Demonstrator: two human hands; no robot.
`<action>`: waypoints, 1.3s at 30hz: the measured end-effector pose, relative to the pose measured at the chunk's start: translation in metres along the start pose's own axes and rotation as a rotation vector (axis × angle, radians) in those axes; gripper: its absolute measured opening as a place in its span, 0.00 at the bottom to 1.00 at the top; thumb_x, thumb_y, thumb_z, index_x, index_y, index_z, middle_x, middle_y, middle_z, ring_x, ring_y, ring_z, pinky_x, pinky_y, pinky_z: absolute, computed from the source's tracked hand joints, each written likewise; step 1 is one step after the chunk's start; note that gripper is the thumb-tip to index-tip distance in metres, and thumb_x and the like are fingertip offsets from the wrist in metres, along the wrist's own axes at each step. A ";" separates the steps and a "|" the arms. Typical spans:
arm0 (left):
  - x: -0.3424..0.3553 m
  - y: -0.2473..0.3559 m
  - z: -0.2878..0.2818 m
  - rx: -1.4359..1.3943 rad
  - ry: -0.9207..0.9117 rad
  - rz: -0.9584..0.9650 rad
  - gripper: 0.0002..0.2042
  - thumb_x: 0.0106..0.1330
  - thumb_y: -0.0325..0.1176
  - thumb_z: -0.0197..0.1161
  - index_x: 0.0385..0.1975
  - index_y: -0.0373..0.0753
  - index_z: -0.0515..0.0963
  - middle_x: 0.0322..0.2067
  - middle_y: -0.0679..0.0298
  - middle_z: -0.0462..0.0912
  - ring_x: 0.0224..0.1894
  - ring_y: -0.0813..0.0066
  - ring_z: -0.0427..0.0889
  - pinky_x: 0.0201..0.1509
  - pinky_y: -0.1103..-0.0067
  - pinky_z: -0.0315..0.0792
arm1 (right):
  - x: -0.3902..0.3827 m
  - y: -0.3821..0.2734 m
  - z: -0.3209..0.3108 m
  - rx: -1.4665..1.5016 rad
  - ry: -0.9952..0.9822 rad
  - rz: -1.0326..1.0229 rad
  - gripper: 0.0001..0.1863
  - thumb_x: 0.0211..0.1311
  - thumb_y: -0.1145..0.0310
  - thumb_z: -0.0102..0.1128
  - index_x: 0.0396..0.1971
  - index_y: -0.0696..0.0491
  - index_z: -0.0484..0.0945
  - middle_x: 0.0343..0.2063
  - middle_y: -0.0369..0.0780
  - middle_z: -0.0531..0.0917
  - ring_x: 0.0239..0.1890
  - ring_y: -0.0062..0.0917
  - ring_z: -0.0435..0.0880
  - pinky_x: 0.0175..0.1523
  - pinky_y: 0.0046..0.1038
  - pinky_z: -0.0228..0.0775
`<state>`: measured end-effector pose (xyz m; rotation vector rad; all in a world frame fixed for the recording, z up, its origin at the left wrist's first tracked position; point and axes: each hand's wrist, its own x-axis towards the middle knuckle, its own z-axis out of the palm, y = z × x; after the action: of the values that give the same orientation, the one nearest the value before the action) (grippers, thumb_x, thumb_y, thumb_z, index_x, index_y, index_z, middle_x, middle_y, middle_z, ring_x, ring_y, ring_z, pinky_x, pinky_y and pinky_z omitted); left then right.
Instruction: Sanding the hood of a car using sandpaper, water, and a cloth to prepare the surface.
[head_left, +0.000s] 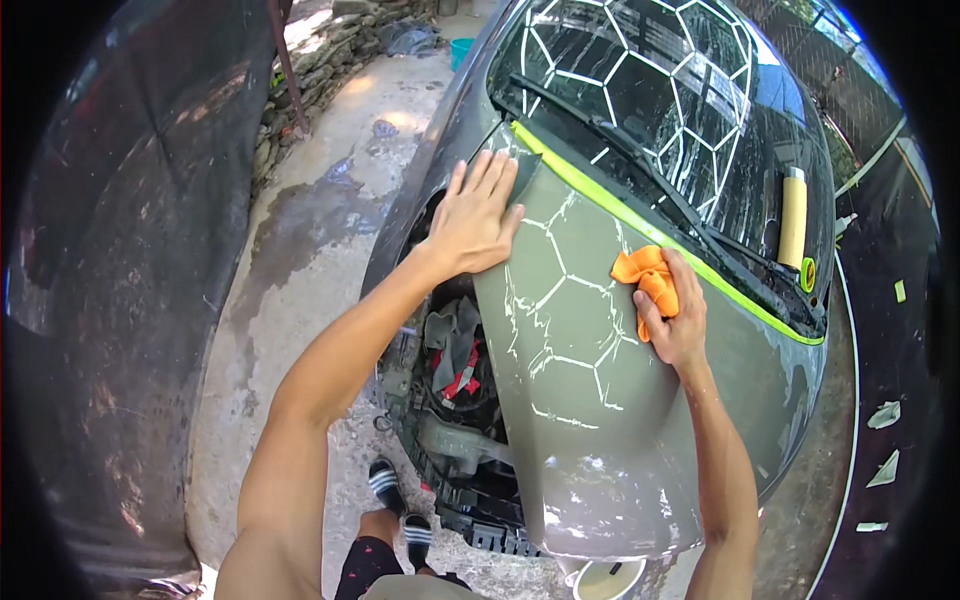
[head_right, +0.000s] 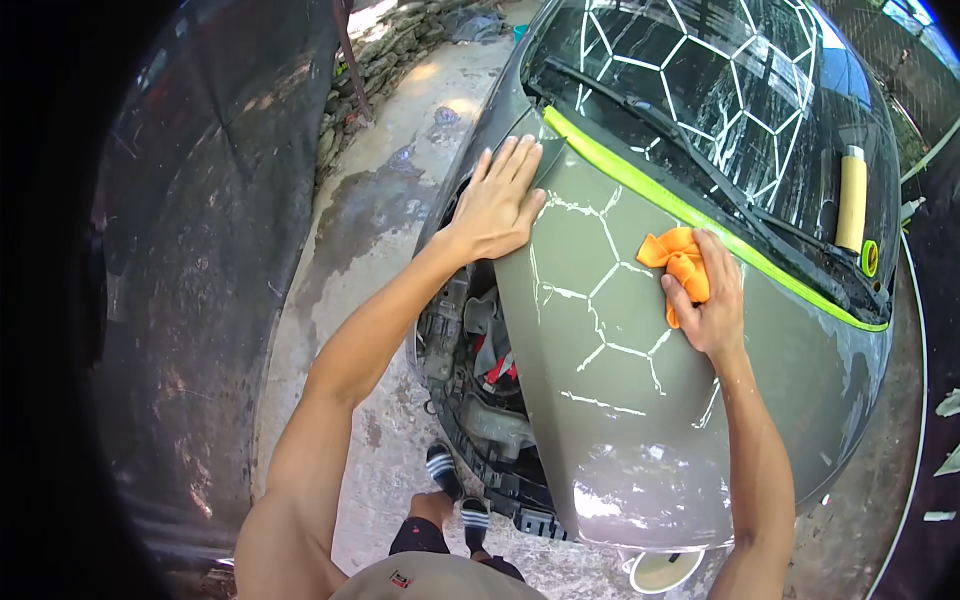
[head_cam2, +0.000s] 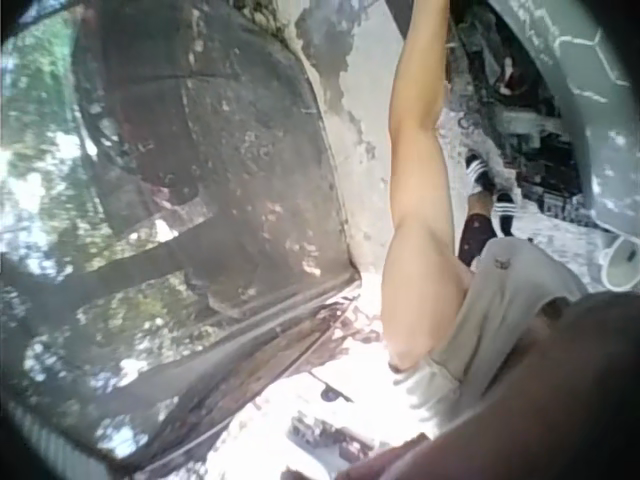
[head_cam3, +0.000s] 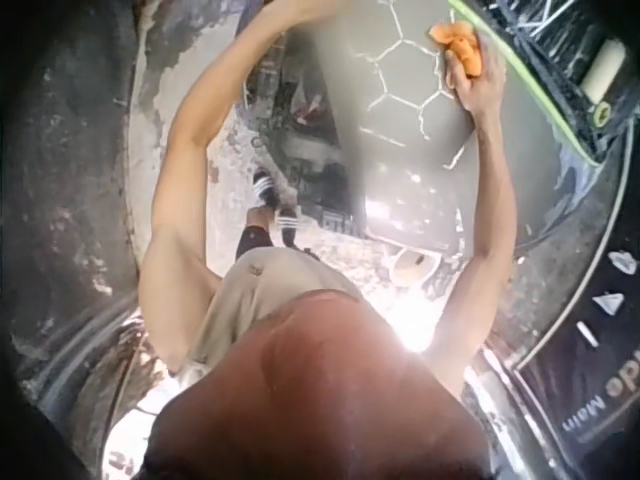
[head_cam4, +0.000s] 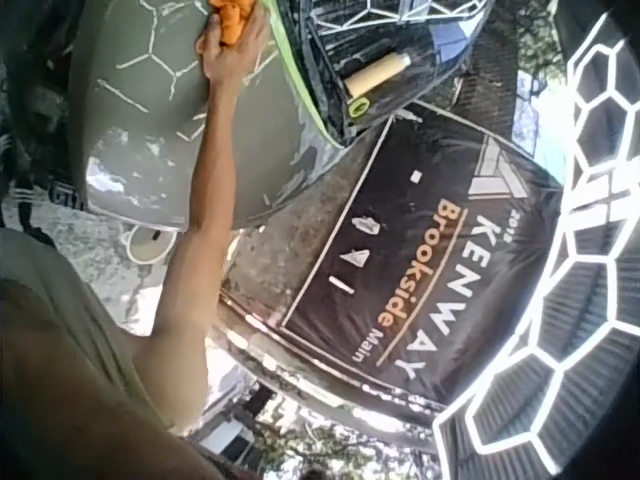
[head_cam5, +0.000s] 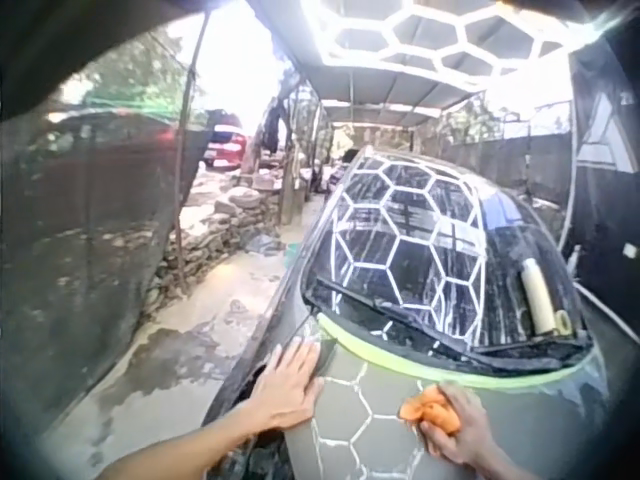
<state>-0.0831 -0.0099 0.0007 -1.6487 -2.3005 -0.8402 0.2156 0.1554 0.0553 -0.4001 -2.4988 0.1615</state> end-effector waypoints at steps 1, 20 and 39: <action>0.012 -0.008 -0.007 0.019 0.000 0.007 0.32 0.77 0.46 0.43 0.75 0.33 0.56 0.76 0.48 0.54 0.80 0.49 0.47 0.81 0.55 0.40 | 0.002 -0.004 0.002 0.012 0.016 0.001 0.33 0.60 0.63 0.69 0.64 0.59 0.71 0.59 0.52 0.78 0.61 0.49 0.78 0.67 0.40 0.67; 0.046 0.009 0.001 0.082 0.045 -0.164 0.34 0.75 0.47 0.45 0.74 0.30 0.55 0.76 0.47 0.54 0.80 0.51 0.47 0.82 0.56 0.38 | 0.004 -0.008 0.011 0.054 0.076 0.017 0.29 0.63 0.61 0.68 0.62 0.58 0.73 0.59 0.52 0.78 0.62 0.49 0.76 0.66 0.42 0.67; 0.019 0.121 0.019 0.039 -0.051 -0.008 0.36 0.74 0.47 0.47 0.74 0.26 0.53 0.75 0.42 0.53 0.80 0.49 0.47 0.82 0.55 0.38 | -0.003 0.004 0.026 -0.322 0.402 0.308 0.23 0.64 0.62 0.63 0.57 0.55 0.76 0.54 0.48 0.78 0.58 0.43 0.76 0.64 0.44 0.63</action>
<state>0.0240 0.0424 0.0336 -1.6648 -2.3436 -0.7586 0.2035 0.1576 0.0318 -0.8603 -2.0535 -0.1886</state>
